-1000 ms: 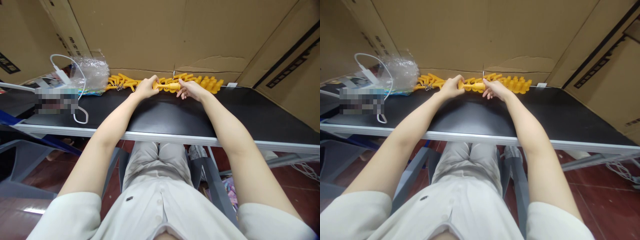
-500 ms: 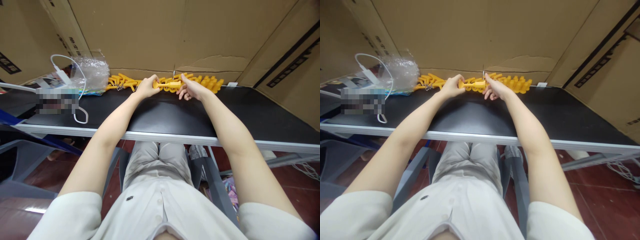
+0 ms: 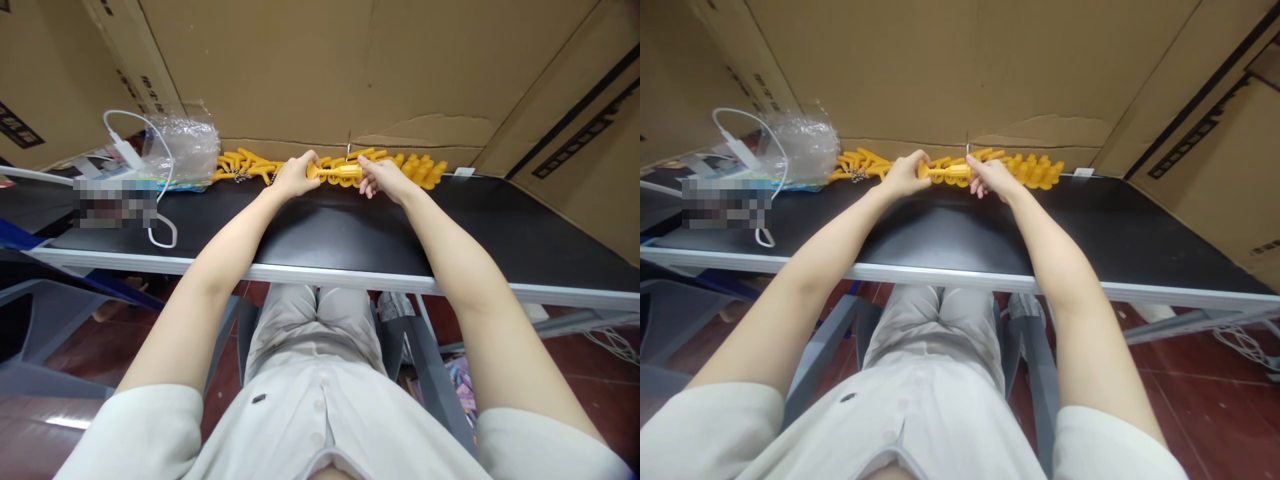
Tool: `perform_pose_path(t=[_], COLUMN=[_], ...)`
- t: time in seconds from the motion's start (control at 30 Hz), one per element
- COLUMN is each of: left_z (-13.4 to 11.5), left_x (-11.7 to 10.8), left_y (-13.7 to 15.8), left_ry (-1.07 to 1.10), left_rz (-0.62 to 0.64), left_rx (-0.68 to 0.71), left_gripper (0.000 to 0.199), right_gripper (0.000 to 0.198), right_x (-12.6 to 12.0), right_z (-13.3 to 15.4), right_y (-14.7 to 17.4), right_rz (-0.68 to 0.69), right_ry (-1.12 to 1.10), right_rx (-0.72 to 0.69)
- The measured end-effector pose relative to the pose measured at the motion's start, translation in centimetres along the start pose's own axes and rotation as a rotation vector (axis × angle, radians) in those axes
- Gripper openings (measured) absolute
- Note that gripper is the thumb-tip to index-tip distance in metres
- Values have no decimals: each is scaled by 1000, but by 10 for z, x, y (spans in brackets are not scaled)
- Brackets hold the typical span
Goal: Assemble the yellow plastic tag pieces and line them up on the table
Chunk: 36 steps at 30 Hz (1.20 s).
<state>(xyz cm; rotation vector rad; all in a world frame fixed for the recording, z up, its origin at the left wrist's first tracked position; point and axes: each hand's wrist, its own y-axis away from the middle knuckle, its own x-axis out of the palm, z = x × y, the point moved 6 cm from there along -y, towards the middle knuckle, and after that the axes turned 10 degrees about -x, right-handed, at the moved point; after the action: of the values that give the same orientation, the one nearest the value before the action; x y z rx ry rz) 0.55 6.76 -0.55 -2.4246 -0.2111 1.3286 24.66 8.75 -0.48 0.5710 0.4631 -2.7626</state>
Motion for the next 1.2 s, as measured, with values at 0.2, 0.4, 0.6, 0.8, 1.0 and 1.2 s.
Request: perform_pose_path(t=[0.2,0.4,0.6,0.8,1.0,1.2], left_z=[-1,0,9,11,8,7], left_x=[-1,-1,0,0,-2,-2], left_y=[-1,-1,-3,-5,-5,-4], left_ry=[11,-25,1,13,-14,-2], left_rz=[-2,2,-14,-7,-9,-22], left_rx=[-7,-29,-34,-36,-39,-11], left_gripper=[37,39,41,39,35,38], right_gripper=[76,81,53,46,36,45], right_x=[3,5,0,-1,-2,3], right_z=[-10,-7,4,8,6,4], right_y=[-5,-3,7,9,4,6], right_rz=[-8,22,55,43,11,44], right_ry=[-9,-13,-28,-78,-59,-61], right_rx=[55,113,106,-7,-46,-9])
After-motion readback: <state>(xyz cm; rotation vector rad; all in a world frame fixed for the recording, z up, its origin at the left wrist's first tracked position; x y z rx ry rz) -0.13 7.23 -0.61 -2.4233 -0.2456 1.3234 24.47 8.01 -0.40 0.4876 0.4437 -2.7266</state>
